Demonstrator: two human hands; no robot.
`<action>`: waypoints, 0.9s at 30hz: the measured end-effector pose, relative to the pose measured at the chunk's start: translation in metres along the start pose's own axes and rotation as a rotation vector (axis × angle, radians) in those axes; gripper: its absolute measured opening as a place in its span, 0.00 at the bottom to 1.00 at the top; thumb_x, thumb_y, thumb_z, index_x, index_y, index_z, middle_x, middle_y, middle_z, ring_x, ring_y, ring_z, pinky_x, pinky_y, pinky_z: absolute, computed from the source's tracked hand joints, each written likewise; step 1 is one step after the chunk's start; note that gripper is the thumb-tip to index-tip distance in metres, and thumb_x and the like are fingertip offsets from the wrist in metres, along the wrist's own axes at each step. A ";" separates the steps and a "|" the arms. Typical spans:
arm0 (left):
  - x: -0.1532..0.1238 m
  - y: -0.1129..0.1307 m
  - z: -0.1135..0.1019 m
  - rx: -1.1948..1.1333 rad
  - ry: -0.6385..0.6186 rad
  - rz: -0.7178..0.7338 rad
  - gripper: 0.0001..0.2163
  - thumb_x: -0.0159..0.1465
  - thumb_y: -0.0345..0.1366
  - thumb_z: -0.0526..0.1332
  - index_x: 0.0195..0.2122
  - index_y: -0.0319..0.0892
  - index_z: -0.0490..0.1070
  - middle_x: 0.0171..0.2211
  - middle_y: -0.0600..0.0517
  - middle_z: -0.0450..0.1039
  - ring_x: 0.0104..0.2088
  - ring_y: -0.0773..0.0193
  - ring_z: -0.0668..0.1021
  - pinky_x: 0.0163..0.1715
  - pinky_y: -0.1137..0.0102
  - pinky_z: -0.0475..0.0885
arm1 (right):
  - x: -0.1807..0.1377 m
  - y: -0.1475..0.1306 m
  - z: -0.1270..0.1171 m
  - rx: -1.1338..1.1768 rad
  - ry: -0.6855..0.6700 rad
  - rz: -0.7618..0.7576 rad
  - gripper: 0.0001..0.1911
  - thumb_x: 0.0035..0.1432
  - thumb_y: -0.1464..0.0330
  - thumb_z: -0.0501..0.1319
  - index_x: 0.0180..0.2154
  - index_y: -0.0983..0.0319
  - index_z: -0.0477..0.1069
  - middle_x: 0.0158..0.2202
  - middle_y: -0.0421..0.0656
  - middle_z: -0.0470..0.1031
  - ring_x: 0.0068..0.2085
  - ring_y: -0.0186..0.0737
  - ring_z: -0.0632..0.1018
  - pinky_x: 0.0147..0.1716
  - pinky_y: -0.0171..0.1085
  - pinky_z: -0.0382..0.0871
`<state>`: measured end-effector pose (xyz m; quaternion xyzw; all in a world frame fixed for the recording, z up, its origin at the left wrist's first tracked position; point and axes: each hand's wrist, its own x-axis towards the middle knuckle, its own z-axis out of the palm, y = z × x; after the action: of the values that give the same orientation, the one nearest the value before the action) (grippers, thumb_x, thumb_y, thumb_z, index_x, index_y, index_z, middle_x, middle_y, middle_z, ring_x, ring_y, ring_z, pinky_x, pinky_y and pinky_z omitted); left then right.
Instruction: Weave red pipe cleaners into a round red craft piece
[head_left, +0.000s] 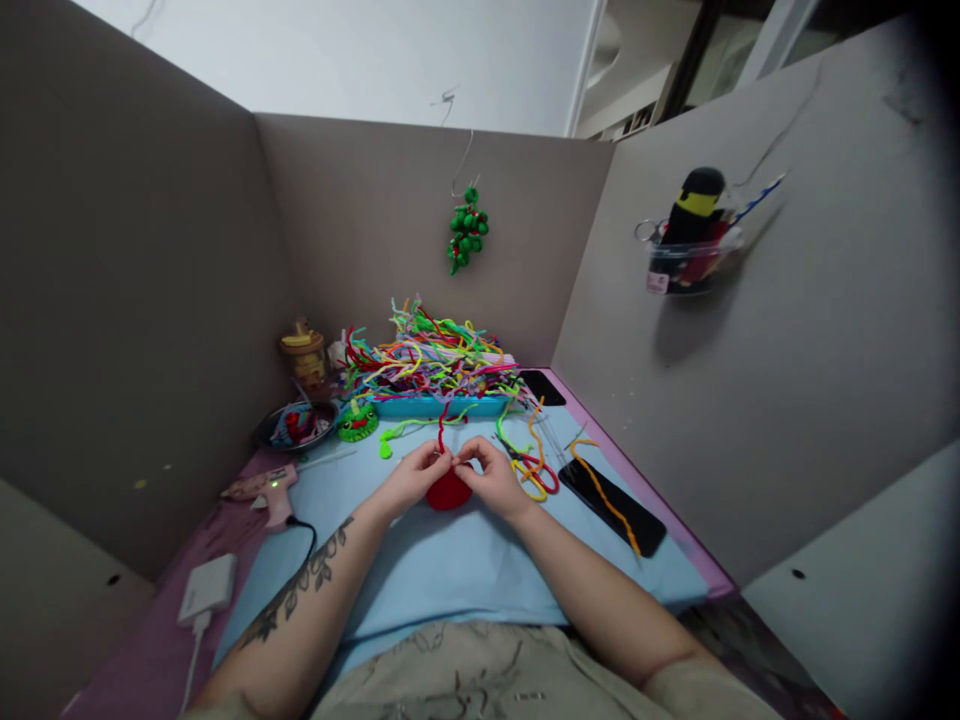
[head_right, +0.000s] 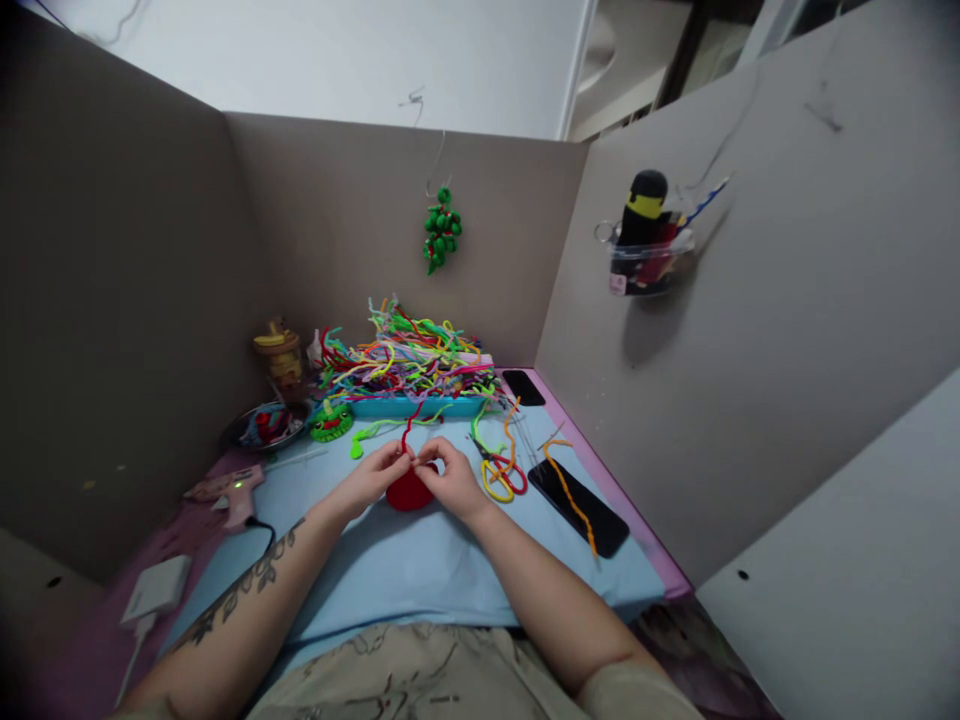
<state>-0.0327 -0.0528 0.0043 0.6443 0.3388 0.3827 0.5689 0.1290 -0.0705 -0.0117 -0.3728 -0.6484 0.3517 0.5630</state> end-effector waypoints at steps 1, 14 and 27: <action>0.000 0.000 0.001 -0.001 0.032 0.009 0.17 0.57 0.50 0.60 0.31 0.39 0.65 0.26 0.56 0.66 0.26 0.69 0.67 0.26 0.74 0.61 | 0.000 0.000 0.000 0.024 0.002 -0.001 0.05 0.51 0.70 0.62 0.32 0.60 0.66 0.30 0.39 0.70 0.34 0.37 0.72 0.38 0.36 0.66; 0.004 -0.003 -0.008 0.241 0.139 0.122 0.09 0.61 0.42 0.56 0.32 0.42 0.65 0.34 0.51 0.71 0.32 0.64 0.71 0.31 0.70 0.65 | 0.008 0.009 -0.013 0.187 -0.236 0.308 0.11 0.50 0.61 0.63 0.27 0.63 0.69 0.23 0.36 0.67 0.25 0.31 0.66 0.28 0.33 0.59; 0.003 -0.002 -0.006 0.479 0.374 0.228 0.05 0.59 0.37 0.57 0.28 0.42 0.67 0.28 0.52 0.71 0.33 0.60 0.72 0.36 0.67 0.65 | 0.005 0.005 -0.006 0.153 -0.055 0.211 0.08 0.50 0.65 0.63 0.26 0.62 0.68 0.23 0.36 0.69 0.26 0.32 0.68 0.29 0.33 0.61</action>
<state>-0.0364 -0.0467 0.0029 0.7122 0.4434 0.4652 0.2824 0.1346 -0.0638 -0.0131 -0.3852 -0.5919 0.4675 0.5317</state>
